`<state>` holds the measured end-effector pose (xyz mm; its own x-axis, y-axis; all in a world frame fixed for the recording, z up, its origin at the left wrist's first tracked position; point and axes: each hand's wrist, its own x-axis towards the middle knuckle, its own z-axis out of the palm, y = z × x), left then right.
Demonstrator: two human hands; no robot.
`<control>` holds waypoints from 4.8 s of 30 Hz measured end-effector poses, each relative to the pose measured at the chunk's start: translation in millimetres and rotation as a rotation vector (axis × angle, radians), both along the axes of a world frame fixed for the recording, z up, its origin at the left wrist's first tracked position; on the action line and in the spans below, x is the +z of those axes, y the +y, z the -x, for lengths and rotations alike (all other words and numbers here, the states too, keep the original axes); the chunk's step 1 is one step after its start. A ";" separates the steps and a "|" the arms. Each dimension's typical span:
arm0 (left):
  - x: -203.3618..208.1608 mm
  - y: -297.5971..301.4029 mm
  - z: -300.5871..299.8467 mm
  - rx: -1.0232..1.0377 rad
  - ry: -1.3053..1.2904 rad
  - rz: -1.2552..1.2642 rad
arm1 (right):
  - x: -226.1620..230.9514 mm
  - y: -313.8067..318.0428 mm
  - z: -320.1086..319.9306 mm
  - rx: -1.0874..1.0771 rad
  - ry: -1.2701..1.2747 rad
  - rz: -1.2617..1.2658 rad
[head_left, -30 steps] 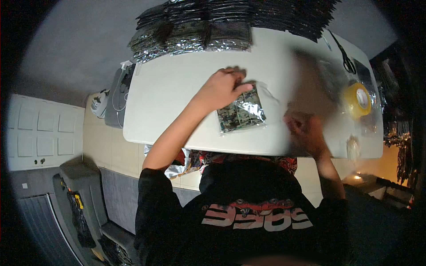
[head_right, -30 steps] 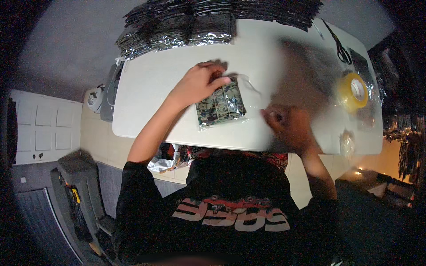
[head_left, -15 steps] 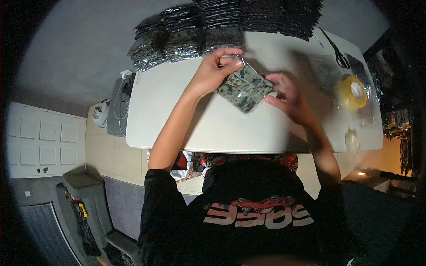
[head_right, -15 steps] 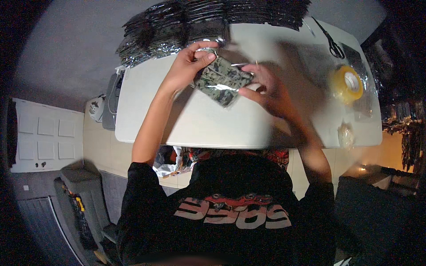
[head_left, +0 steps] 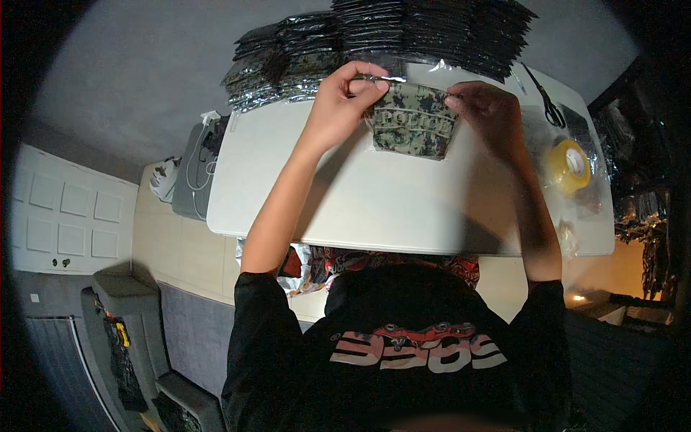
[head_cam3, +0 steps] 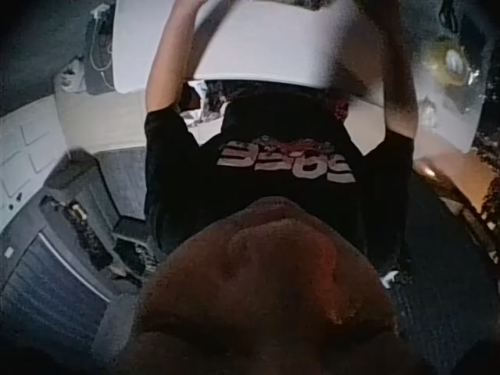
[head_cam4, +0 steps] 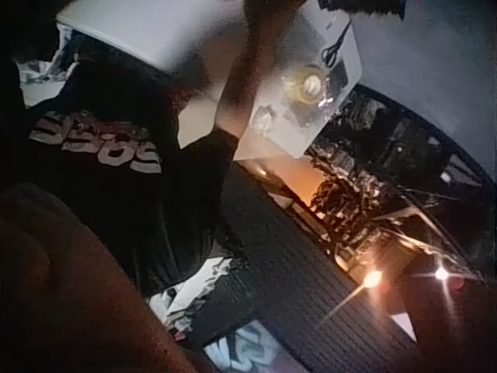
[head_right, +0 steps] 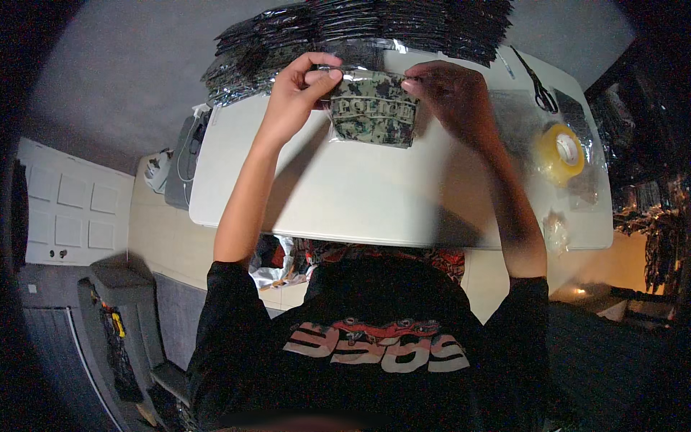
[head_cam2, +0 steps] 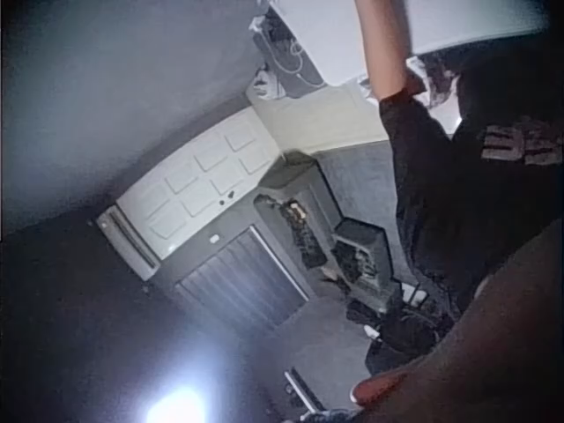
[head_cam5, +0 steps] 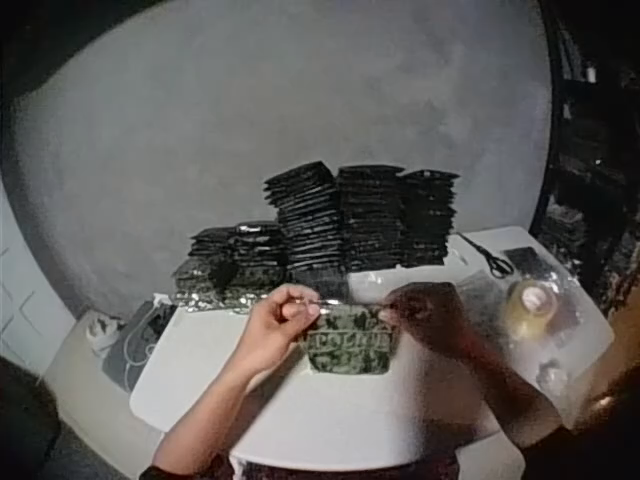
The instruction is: Fold a camouflage cloth and insert it into a clear plastic bag.
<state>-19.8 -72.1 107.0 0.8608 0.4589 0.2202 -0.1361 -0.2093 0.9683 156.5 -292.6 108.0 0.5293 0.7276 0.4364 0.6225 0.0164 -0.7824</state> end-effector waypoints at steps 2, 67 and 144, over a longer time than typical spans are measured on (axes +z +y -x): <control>1.4 -1.9 0.0 -0.016 -0.003 0.005 | -3.7 1.4 -3.8 0.018 0.032 -0.063; -102.2 21.9 -15.5 0.027 0.425 -0.404 | -69.0 -2.2 16.4 -0.268 -0.179 0.531; -75.6 -11.6 65.3 -0.054 0.549 -0.635 | -103.6 -27.3 13.6 0.187 -0.352 0.449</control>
<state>-85.0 -83.7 31.4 0.9383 0.3441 -0.0339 0.2944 -0.7435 0.6004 142.9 -319.9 4.4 0.2540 0.9483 0.1902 0.8640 -0.1341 -0.4854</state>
